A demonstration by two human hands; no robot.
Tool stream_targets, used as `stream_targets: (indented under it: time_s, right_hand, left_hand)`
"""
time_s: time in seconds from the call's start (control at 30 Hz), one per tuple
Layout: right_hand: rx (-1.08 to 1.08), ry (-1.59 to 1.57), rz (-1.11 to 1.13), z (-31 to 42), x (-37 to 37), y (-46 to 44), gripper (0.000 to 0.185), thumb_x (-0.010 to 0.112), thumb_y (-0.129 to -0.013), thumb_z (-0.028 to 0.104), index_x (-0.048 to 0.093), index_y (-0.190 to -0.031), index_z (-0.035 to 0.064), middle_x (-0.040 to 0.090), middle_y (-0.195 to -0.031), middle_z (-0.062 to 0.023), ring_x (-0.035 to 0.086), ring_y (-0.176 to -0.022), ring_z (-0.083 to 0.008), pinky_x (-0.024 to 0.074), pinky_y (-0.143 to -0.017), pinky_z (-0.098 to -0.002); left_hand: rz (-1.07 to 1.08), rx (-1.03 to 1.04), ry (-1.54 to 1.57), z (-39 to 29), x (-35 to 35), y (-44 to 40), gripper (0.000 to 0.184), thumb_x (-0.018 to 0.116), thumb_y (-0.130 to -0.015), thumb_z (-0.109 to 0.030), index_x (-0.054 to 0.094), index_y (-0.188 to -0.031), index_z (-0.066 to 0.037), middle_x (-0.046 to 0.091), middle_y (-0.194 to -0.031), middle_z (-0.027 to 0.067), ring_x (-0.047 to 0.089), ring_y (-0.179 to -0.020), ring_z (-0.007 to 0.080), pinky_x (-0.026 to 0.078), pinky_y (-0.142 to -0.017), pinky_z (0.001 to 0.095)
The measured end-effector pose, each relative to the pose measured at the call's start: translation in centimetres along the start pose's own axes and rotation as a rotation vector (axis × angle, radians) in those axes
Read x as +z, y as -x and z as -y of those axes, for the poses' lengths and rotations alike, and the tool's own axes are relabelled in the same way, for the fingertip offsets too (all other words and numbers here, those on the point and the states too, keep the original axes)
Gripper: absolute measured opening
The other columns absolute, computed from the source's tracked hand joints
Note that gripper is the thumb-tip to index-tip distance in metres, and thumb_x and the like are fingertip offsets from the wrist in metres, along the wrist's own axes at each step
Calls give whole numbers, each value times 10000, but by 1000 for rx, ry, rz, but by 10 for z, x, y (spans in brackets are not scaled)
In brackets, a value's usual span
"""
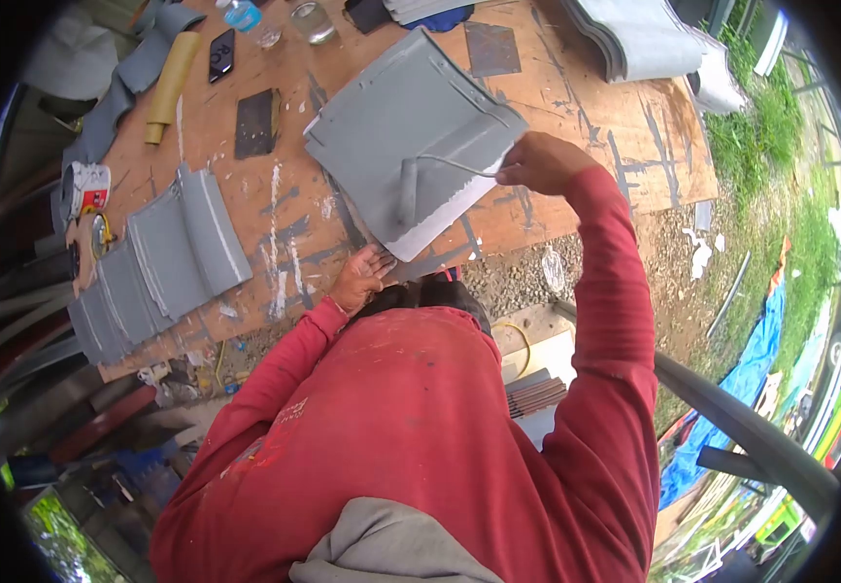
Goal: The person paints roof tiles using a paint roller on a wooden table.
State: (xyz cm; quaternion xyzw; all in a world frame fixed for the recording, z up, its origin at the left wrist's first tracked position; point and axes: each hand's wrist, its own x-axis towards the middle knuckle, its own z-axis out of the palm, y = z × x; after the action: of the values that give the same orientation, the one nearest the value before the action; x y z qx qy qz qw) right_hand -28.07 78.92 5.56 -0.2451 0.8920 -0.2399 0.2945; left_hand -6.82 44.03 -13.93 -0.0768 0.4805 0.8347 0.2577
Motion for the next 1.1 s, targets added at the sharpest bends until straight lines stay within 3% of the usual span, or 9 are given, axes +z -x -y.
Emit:
stream_targets:
  time_s: [0.1,0.2,0.3,0.5,0.6,0.7,0.73,0.87,1.1]
  right_hand:
    - [315,-393,-246,-3,24,81,332,654,-997,274,742,-1188,17,632,-752,-39,610,-648,-126,518,-581,-301]
    - [274,-893,-582,-4,96,126,376,572,-1061,214,621,-1374,12,566,-755,23,519,-604,-40,489,-545,-209]
    - [289,-1193,-753,5,165,148,400,584,-1067,314,647,-1336,24,545,-718,33,506,-584,-37,453,-496,-212]
    - [407,-1124,-765,-8,224,164,433,590,-1062,367,651,-1320,25,537,-707,28,506,-573,-43,443,-482,-228]
    - [344,-1251,-825,20,217,143,420,584,-1066,346,647,-1310,10,541,-729,18,512,-585,-52,479,-504,-237]
    - [257,-1316,-844,44,209,108,396,557,-1077,265,609,-1358,-10,553,-759,6,544,-600,-66,522,-527,-258]
    - [267,-1318,-849,52,207,94,394,555,-1076,245,600,-1363,-21,558,-760,4,545,-585,-65,536,-528,-256]
    - [244,-1349,-915,73,169,52,395,554,-1071,213,586,-1369,-45,568,-760,-3,569,-580,-69,549,-520,-261]
    - [383,-1116,-821,88,175,92,343,558,-1063,204,640,-1276,-52,579,-747,-18,561,-530,-84,519,-489,-264]
  left_hand:
    - [44,-4,33,-22,11,2,828,486,-664,190,404,-1465,-1,520,-1441,137,445,-1433,284,310,-1233,414]
    - [49,4,145,-40,31,8,886,495,-665,168,326,-1513,-23,465,-1494,154,405,-1461,311,280,-1244,443]
    - [76,-2,193,-54,44,13,938,511,-658,154,266,-1541,-43,414,-1537,166,370,-1484,322,261,-1250,454]
    - [101,-50,93,-93,50,23,999,577,-673,107,222,-1592,-60,371,-1592,178,337,-1512,322,271,-1222,448]
    - [99,-43,115,-108,56,26,988,565,-669,98,211,-1585,-11,332,-1617,189,296,-1530,329,222,-1253,452]
    - [103,-46,186,-113,52,28,953,540,-684,125,236,-1578,-8,376,-1587,192,342,-1506,343,261,-1248,459]
    - [102,-50,127,-117,55,30,974,548,-677,60,203,-1586,-3,322,-1614,213,265,-1540,347,184,-1271,466]
    - [110,-53,181,-122,58,31,971,555,-689,13,190,-1589,7,295,-1628,212,243,-1548,352,172,-1275,468]
    - [147,-99,170,-131,49,28,1028,538,-655,28,141,-1603,7,339,-1605,218,280,-1536,364,183,-1279,478]
